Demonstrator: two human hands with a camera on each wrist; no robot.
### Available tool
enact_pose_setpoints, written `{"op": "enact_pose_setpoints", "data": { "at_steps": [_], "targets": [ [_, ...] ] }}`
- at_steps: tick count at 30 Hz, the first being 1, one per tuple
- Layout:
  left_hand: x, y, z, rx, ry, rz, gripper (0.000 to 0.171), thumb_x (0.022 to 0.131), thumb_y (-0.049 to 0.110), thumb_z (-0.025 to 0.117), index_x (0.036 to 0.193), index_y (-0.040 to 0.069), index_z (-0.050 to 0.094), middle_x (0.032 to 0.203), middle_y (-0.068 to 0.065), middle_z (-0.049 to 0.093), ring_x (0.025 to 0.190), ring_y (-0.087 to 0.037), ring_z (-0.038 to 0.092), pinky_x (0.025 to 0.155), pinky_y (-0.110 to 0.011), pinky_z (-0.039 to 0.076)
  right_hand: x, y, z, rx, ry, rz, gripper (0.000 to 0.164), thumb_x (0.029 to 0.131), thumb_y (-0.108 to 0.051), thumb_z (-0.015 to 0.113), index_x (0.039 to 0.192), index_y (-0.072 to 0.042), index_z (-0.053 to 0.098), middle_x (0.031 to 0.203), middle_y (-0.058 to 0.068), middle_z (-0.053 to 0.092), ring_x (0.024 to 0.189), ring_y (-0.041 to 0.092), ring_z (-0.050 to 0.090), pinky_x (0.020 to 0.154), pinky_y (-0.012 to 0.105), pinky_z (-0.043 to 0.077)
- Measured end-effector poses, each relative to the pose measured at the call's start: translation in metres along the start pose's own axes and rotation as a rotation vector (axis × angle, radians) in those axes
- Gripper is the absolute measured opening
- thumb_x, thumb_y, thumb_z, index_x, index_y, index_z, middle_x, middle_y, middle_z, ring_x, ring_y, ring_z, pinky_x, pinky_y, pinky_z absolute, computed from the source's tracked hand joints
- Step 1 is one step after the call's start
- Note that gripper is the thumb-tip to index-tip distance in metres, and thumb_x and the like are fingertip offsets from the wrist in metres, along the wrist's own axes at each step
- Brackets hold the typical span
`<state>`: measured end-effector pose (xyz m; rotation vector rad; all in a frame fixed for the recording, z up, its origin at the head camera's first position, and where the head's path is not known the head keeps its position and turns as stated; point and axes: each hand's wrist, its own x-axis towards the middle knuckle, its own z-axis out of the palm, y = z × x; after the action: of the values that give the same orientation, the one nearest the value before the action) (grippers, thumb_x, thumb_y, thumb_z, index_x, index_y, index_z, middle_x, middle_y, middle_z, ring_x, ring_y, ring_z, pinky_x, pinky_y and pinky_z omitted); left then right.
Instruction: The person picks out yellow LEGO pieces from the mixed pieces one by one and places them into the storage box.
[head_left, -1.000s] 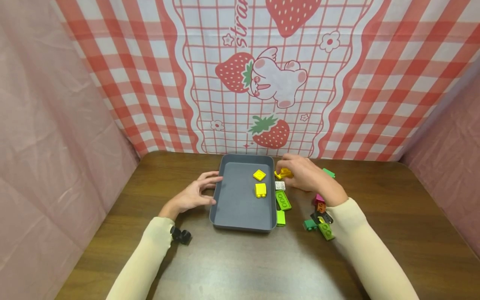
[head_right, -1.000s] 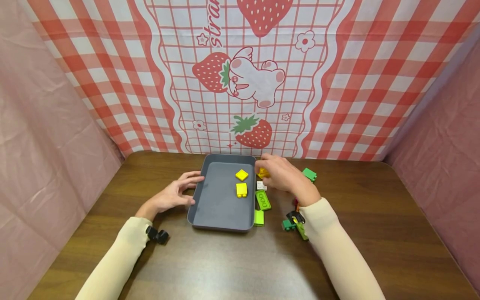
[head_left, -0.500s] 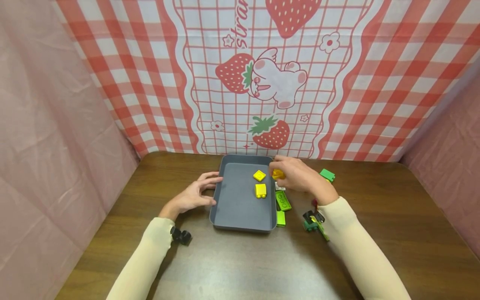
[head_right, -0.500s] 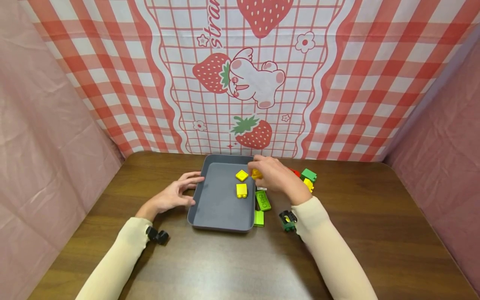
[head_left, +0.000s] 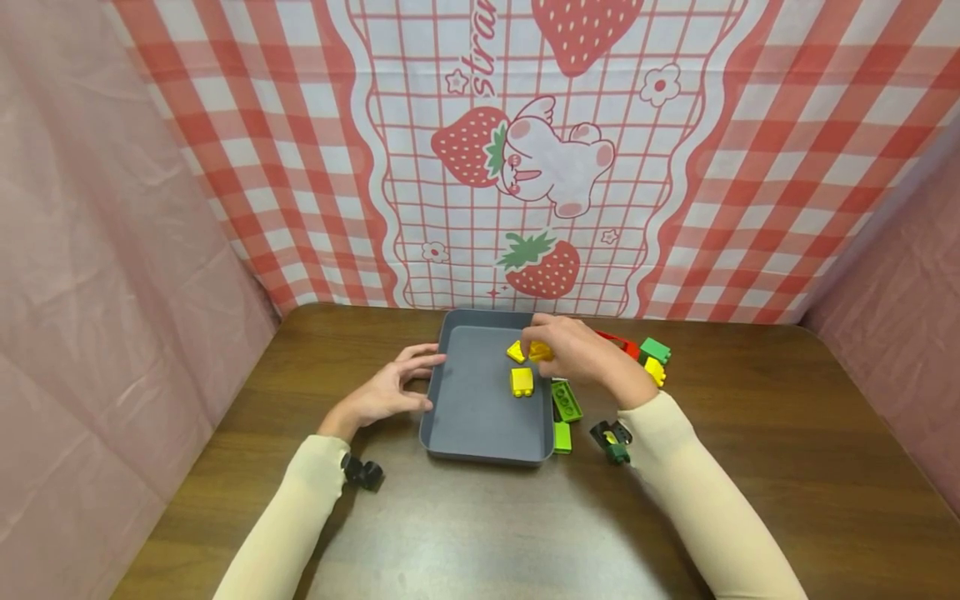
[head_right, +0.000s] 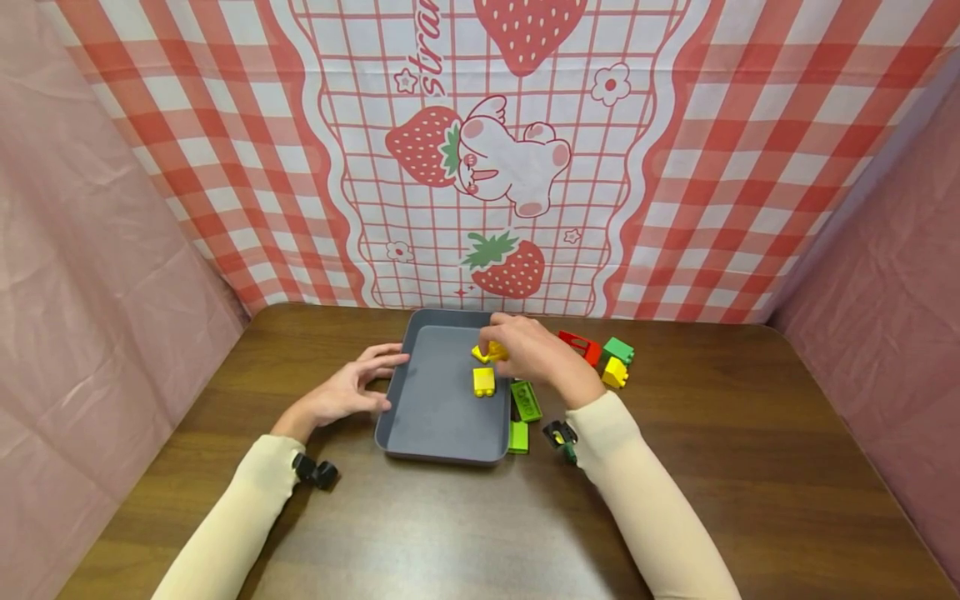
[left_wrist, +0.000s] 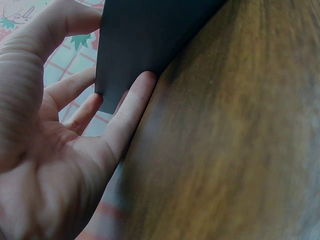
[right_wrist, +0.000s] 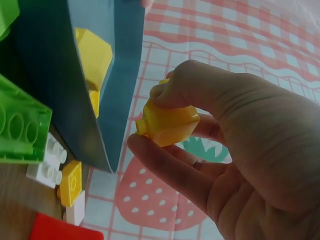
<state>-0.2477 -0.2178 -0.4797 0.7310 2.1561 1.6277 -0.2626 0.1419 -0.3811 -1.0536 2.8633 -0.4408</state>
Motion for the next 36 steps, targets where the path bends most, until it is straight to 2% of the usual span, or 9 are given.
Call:
{"op": "enact_pose_setpoints", "data": {
  "at_steps": [10,18,20,26,31,36],
  "targets": [
    [0.001,0.0,-0.001,0.008,0.002,-0.005,0.08,0.098,-0.004,0.078,0.169,-0.006,0.042,0.185,-0.023,0.017,0.162,-0.062,0.033,0.103,-0.019,0.056,0.012,-0.014,-0.004,-0.003,-0.008,-0.015,0.023,0.096,-0.008,0.088,0.118,-0.01,0.081,0.116,0.008,0.069,0.104,0.027,0.066,0.095,0.046,0.063],
    [0.001,0.001,-0.001,0.025,0.01,-0.02,0.079,0.098,-0.005,0.078,0.169,-0.004,0.044,0.185,-0.022,0.018,0.162,-0.061,0.035,0.112,-0.038,0.056,0.023,-0.023,-0.006,-0.007,-0.007,-0.058,0.017,0.097,-0.007,0.085,0.111,-0.014,0.078,0.112,0.007,0.067,0.103,0.026,0.065,0.093,0.046,0.062],
    [0.001,0.001,-0.001,0.021,0.011,-0.02,0.079,0.098,-0.005,0.078,0.169,-0.004,0.044,0.185,-0.022,0.018,0.162,-0.061,0.035,0.113,-0.039,0.057,0.025,-0.026,-0.007,-0.009,-0.011,-0.057,0.017,0.097,-0.008,0.085,0.111,-0.015,0.078,0.113,0.007,0.067,0.103,0.027,0.066,0.094,0.046,0.063],
    [0.001,0.002,-0.001,0.016,0.008,-0.026,0.079,0.098,-0.004,0.078,0.17,-0.004,0.044,0.185,-0.021,0.018,0.163,-0.06,0.034,0.109,-0.031,0.057,0.031,-0.034,-0.009,-0.007,-0.038,-0.044,0.018,0.098,-0.009,0.085,0.114,-0.015,0.079,0.115,0.007,0.068,0.104,0.026,0.066,0.094,0.046,0.063],
    [0.001,0.002,-0.001,0.017,0.008,-0.031,0.079,0.099,-0.004,0.079,0.17,-0.003,0.044,0.186,-0.02,0.017,0.163,-0.06,0.034,0.109,-0.032,0.057,0.035,-0.038,-0.008,-0.01,-0.05,-0.068,0.019,0.097,-0.007,0.084,0.114,-0.015,0.08,0.114,0.007,0.068,0.103,0.026,0.067,0.094,0.045,0.063],
    [0.001,0.002,-0.001,-0.006,0.001,-0.038,0.08,0.099,-0.005,0.078,0.17,-0.004,0.043,0.186,-0.021,0.015,0.164,-0.059,0.033,0.106,-0.026,0.058,0.036,-0.041,-0.002,-0.002,-0.085,-0.1,0.02,0.097,-0.006,0.083,0.115,-0.014,0.08,0.115,0.007,0.069,0.104,0.026,0.068,0.097,0.047,0.063]
  ]
}}
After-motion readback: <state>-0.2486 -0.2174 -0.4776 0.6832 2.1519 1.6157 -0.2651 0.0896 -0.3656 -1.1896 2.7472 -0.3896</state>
